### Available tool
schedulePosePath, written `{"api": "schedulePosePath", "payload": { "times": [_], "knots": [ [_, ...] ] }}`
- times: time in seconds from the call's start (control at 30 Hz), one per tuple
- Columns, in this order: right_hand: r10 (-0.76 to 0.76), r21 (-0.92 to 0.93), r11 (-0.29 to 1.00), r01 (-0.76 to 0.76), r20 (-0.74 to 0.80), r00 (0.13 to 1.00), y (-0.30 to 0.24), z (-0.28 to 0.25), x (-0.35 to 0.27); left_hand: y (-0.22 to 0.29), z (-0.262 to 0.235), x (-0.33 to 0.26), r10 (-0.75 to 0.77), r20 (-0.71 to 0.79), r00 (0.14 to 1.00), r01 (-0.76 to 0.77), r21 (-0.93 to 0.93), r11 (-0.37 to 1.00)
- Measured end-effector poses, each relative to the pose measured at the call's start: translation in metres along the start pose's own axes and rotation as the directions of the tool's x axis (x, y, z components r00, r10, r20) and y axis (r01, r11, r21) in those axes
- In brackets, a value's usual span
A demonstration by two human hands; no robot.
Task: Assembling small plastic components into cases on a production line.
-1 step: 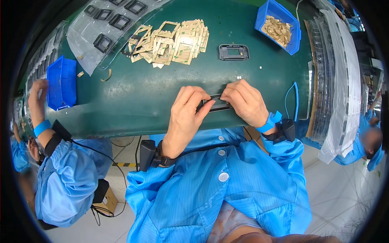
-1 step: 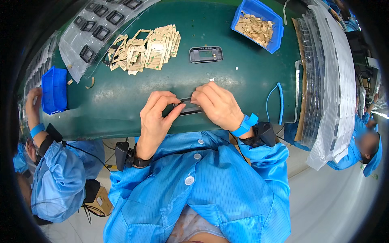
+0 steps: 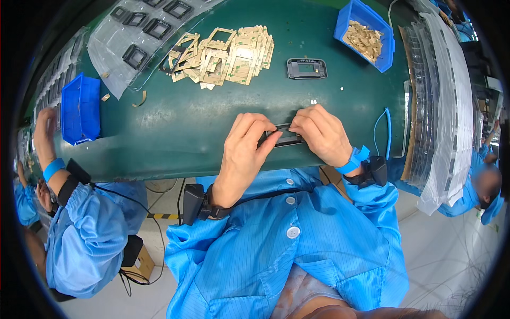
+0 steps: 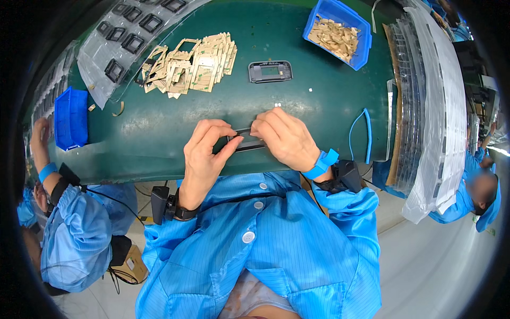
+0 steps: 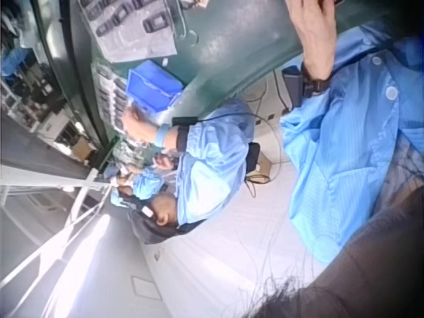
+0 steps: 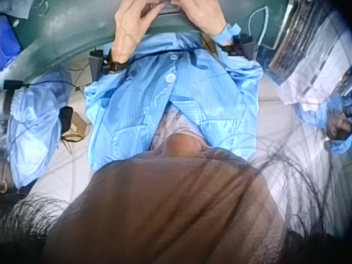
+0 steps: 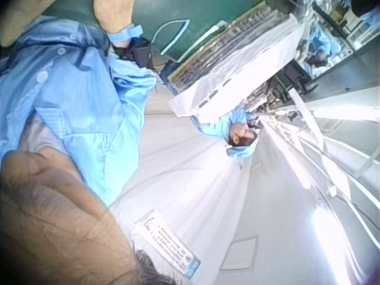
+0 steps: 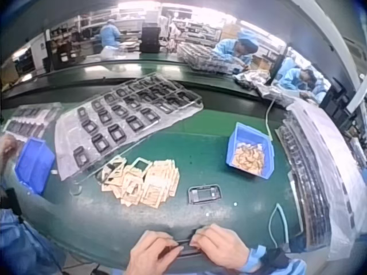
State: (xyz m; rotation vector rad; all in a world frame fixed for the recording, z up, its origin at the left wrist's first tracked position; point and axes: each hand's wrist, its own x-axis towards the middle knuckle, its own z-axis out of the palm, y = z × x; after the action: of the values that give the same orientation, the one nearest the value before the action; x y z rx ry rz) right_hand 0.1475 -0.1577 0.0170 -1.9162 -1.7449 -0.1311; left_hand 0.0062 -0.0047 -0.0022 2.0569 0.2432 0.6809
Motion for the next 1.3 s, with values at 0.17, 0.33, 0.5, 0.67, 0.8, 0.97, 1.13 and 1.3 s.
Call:
{"api": "schedulePosePath", "payload": {
  "times": [0.17,0.33,0.5,0.67,0.8,0.97,1.13,1.3],
  "knots": [
    [-0.006,0.026,1.000,0.005,0.026,1.000,0.0015,-0.0004,0.0016,0.0001,-0.0011,0.0003,0.007,0.007,1.000,-0.007,0.008,1.000],
    [-0.015,0.074,0.997,0.012,0.042,0.999,0.0054,-0.0002,-0.0020,-0.0006,-0.0007,0.0005,0.014,0.009,1.000,-0.014,0.001,1.000],
    [0.263,0.232,0.945,-0.230,-0.122,0.957,-0.0021,0.0032,-0.0065,0.0002,-0.0013,0.0012,0.004,0.019,1.000,-0.004,-0.001,1.000],
    [0.094,0.147,0.986,-0.076,-0.115,0.989,0.0035,0.0012,-0.0062,-0.0003,-0.0015,0.0012,0.023,0.006,1.000,-0.023,0.014,1.000],
    [0.052,0.106,0.993,-0.045,-0.071,0.996,0.0028,-0.0029,-0.0059,0.0003,-0.0017,0.0004,-0.015,0.021,1.000,0.014,0.045,0.999],
    [0.037,0.081,0.996,-0.033,-0.055,0.998,0.0016,-0.0043,-0.0052,-0.0002,-0.0007,0.0004,0.020,0.009,1.000,-0.020,0.020,1.000],
    [0.008,-0.002,1.000,-0.008,-0.002,1.000,-0.0001,-0.0040,-0.0022,0.0001,-0.0011,-0.0004,0.002,0.011,1.000,-0.003,0.039,0.999],
    [-0.019,-0.041,0.999,0.020,0.010,1.000,0.0011,-0.0019,-0.0033,0.0003,-0.0013,0.0002,-0.015,0.024,1.000,0.014,0.052,0.999]
  ]
}}
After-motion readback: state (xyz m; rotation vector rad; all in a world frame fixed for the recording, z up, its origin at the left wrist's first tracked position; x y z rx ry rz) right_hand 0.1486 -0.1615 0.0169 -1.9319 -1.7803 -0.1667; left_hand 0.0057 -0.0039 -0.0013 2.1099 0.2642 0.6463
